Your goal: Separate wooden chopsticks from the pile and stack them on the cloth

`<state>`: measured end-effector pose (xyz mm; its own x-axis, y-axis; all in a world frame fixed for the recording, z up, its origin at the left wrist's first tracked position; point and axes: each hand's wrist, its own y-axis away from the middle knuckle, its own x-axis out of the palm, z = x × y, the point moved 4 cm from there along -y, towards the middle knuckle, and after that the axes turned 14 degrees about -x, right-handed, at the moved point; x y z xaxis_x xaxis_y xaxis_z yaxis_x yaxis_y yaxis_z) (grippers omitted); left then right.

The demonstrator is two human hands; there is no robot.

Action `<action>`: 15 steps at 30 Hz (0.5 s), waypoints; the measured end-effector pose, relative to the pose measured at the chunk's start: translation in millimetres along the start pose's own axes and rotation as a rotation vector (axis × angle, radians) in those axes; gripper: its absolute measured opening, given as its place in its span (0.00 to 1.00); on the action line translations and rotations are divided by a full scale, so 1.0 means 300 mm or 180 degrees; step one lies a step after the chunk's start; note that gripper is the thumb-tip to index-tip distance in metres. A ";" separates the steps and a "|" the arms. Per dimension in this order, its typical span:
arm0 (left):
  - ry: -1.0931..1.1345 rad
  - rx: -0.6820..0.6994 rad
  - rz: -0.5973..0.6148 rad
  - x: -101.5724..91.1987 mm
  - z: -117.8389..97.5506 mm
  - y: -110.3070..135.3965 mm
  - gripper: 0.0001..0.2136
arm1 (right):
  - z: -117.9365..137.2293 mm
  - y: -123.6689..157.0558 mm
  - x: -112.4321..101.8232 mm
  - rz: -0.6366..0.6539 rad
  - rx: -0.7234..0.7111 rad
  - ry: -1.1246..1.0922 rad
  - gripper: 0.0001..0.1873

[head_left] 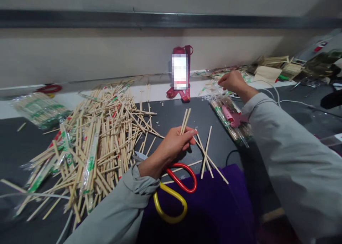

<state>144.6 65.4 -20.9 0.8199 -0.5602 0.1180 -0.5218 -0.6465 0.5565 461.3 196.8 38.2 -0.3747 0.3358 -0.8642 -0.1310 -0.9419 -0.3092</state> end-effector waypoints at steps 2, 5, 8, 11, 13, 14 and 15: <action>0.0166 0.0011 -0.0099 -0.019 -0.003 -0.005 0.10 | 0.057 0.031 -0.015 0.0123 0.0033 0.0178 0.05; 0.0563 0.0239 -0.0200 -0.054 -0.024 -0.005 0.10 | 0.192 0.123 -0.014 0.0298 -0.0247 -0.0095 0.09; 0.0780 0.0347 -0.0239 -0.077 -0.043 0.001 0.07 | 0.372 0.298 0.032 0.0980 -0.1245 -0.0567 0.06; 0.0807 0.0287 -0.0326 -0.083 -0.045 0.008 0.08 | 0.512 0.530 0.092 0.1919 -0.2716 -0.0369 0.15; 0.0879 0.0217 -0.0266 -0.081 -0.040 0.010 0.10 | 0.538 0.652 0.115 0.2202 -0.3333 -0.0083 0.20; 0.0925 0.0183 -0.0181 -0.078 -0.037 0.010 0.11 | 0.534 0.692 0.120 0.2215 -0.3467 0.0082 0.21; 0.0973 0.0156 -0.0075 -0.076 -0.036 0.009 0.11 | 0.523 0.720 0.122 0.2190 -0.3509 0.0248 0.20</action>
<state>126.9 82.0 -13.3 0.8608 -0.3679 0.3516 -0.5066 -0.6859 0.5225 275.2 5.2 2.0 -0.0042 -0.1778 -0.9841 0.8976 -0.4344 0.0746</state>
